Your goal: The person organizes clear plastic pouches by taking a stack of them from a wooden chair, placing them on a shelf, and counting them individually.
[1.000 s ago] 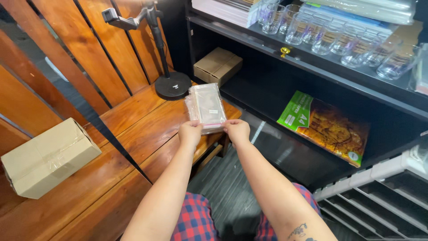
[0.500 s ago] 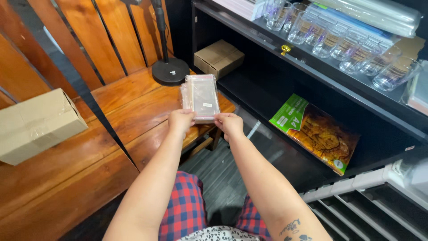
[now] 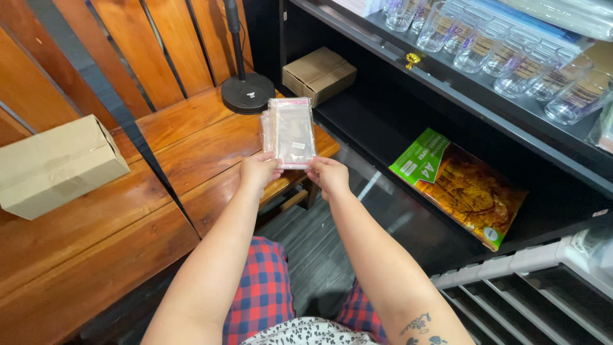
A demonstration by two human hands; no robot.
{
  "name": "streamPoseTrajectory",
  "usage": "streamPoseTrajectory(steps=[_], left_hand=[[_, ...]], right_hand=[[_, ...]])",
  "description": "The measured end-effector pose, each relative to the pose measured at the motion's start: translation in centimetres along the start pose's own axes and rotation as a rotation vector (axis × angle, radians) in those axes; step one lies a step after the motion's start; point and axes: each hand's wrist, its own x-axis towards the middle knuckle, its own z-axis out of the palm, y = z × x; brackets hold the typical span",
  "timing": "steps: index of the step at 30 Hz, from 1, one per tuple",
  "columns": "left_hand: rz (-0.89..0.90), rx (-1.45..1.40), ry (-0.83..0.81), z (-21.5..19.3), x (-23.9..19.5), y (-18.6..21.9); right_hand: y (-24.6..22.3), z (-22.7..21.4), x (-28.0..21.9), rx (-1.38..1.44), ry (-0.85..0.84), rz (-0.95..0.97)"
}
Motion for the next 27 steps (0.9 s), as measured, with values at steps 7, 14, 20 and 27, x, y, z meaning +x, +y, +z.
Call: streamPoseTrajectory(steps=[7,14,20,27], left_hand=[[-0.014,-0.019,-0.003,-0.4,1.1,-0.7],[-0.026,-0.091,-0.003,0.2,1.2,-0.7],[-0.067,-0.134,-0.063,0.3,1.0,-0.7],[-0.031,-0.174,-0.116,1.2,-1.9,1.5]], right_hand=[[0.7,0.5,0.3,-0.024,0.027,-0.027],[0.6,0.7,0.8,-0.006,0.049,-0.027],[-0.5,0.3,-0.4,-0.011,0.025,-0.002],[-1.5,-0.6,-0.3,0.019,0.0,-0.021]])
